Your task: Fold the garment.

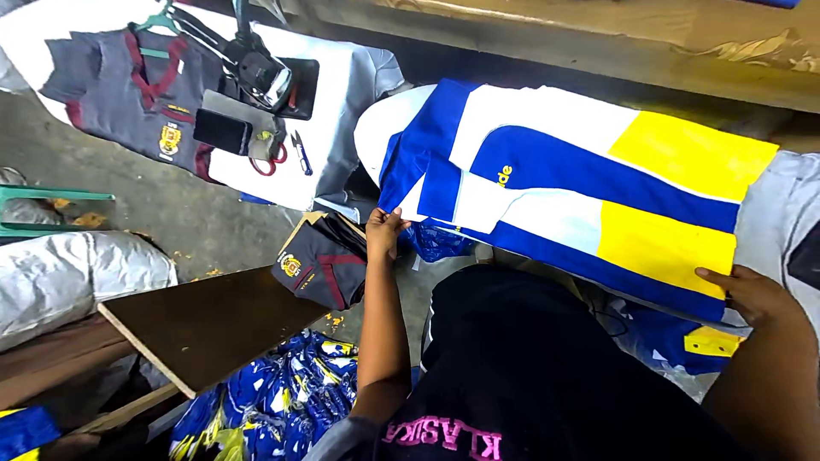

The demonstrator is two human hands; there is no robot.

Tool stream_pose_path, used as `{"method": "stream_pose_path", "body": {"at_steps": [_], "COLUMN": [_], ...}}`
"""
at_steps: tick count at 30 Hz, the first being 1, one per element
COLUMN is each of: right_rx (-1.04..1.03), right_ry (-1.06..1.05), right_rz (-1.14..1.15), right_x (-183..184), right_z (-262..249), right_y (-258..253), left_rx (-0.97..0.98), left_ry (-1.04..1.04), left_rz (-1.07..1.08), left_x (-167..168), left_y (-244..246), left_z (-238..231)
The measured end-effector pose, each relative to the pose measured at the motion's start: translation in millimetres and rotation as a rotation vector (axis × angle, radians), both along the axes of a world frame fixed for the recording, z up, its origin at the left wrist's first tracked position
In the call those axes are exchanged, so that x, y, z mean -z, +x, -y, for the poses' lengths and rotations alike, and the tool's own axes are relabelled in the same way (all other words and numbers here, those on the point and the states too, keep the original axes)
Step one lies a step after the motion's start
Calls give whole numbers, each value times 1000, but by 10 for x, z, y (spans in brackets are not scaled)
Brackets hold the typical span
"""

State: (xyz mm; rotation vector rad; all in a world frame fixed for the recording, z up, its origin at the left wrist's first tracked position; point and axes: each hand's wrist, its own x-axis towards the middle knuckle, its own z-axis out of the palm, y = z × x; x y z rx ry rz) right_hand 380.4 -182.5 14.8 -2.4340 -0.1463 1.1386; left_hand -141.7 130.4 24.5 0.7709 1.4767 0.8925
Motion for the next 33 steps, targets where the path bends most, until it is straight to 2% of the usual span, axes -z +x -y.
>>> {"method": "stream_pose_path", "body": {"at_steps": [6, 15, 18, 21, 24, 27, 30, 33], "right_rx": [7, -59, -106, -166, -160, -184, -217, -293], "right_ry": [-75, -141, -203, -229, -103, -4, 56, 93], "right_rz": [38, 68, 42, 71, 224, 354, 422, 466], "right_x": [-22, -57, -76, -144, -249, -305, -385, -253], "right_z": [-60, -44, -53, -77, -159, -354, -691, -976], "right_y": [-84, -82, -45, 112, 305, 494, 652, 916], "left_rx": [-36, -34, 29, 158, 315, 511, 689, 826], "left_ry": [-30, -35, 15, 185, 343, 479, 499, 384], "left_rz": [-23, -96, -255, -586, -805, -860, -905, -1024], "left_x": [12, -70, -80, -267, -451, -510, -455, -308], "left_y": [15, 152, 129, 117, 343, 815, 1442, 2032], "left_z": [125, 41, 18, -96, -430, -952, -1552, -2110]}}
